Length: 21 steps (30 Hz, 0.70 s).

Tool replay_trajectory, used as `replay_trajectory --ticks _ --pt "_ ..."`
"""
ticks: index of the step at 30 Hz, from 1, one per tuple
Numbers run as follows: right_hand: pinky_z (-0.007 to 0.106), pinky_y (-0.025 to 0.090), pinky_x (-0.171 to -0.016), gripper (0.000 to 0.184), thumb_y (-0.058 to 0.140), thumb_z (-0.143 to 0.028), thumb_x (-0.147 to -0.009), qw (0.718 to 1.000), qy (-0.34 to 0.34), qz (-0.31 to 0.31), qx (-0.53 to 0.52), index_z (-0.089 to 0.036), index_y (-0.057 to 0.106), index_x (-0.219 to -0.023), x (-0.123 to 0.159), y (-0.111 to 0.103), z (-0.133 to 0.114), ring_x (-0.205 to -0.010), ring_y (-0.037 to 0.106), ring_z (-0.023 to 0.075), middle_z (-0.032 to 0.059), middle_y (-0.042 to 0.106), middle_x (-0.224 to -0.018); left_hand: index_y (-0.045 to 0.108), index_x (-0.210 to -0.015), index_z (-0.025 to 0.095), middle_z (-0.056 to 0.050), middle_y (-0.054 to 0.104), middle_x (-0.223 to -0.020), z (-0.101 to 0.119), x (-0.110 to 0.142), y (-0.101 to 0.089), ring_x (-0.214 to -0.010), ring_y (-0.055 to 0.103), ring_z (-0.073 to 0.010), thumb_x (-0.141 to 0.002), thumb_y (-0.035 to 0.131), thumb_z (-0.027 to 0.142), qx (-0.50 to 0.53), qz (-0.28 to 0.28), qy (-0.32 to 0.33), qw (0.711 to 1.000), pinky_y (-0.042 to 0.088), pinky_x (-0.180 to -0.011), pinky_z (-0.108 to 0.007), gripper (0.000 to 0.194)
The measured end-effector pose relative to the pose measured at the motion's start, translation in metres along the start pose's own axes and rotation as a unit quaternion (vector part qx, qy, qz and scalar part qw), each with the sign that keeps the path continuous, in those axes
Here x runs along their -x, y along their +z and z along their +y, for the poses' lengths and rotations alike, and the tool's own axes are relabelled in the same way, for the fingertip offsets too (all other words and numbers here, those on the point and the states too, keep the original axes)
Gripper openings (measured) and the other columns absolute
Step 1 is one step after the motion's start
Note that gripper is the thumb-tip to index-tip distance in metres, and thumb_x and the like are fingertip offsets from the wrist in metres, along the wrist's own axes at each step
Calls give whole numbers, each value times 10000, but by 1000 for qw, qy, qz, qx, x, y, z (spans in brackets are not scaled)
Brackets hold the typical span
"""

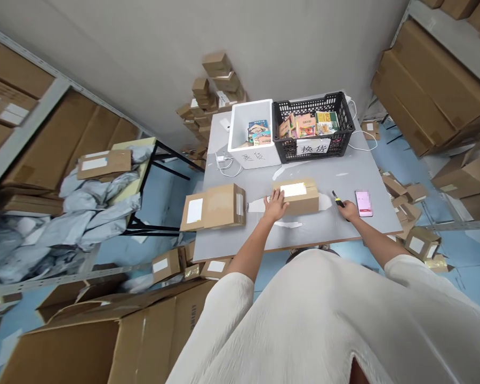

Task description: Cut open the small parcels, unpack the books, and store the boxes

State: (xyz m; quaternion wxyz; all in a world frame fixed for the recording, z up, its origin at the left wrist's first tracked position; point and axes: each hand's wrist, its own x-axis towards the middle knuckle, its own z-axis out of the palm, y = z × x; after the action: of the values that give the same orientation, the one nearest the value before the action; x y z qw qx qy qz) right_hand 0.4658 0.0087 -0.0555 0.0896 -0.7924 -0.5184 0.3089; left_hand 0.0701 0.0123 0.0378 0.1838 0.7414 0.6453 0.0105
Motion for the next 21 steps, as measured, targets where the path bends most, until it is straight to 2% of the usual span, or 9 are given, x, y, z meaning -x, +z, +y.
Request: replay_trajectory --ticks 3,6,12,16,19,21 --pt "383 534 -788 433 714 -468 -877 998 39 -29 29 -179 781 -1192 -5 3 3 -1069 755 371 227 774 -1189 410 -1682 307 -137 315 -1812 0 -17 -7 -1695 212 -365 -1071 444 452 1 -12 -18 1000 177 -1326 -694 629" --pt "423 553 -838 434 695 -451 -902 996 51 -45 49 -179 770 -1232 -8 9 3 -1124 743 385 236 752 -1233 437 -1658 301 -156 386 -1753 0 -27 -12 -1659 270 -376 -1059 466 452 -2 -14 -30 999 212 -1318 -673 618" --pt "465 552 -930 459 705 -389 -930 995 48 -32 76 -170 708 -1333 -8 23 10 -1195 702 389 252 688 -1335 408 -1671 300 -154 423 -1706 0 -19 -9 -1604 325 -372 -1051 470 465 1 -15 -27 1000 263 -1296 -632 644" --pt "540 515 -1048 479 671 -392 -953 998 7 8 69 -129 680 -1352 -9 25 3 -1286 634 427 284 648 -1381 488 -1613 304 -137 478 -1649 -3 -7 -4 -1542 394 -353 -1075 442 462 20 6 -33 999 338 -1269 -563 563" --pt "530 515 -1088 418 579 -373 -985 998 -52 21 -15 -137 700 -1309 -12 22 -21 -1245 656 385 255 664 -1362 535 -1565 294 -150 485 -1627 -6 1 3 -1500 438 -371 -1058 494 459 49 30 -48 997 396 -1230 -555 534" --pt "488 537 -1090 388 557 -387 -986 989 -107 16 -100 -162 725 -1253 -13 19 -44 -1148 700 328 206 700 -1311 498 -1587 269 -176 445 -1653 -8 6 9 -1511 430 -406 -998 611 478 80 50 -73 993 400 -1227 -581 636"
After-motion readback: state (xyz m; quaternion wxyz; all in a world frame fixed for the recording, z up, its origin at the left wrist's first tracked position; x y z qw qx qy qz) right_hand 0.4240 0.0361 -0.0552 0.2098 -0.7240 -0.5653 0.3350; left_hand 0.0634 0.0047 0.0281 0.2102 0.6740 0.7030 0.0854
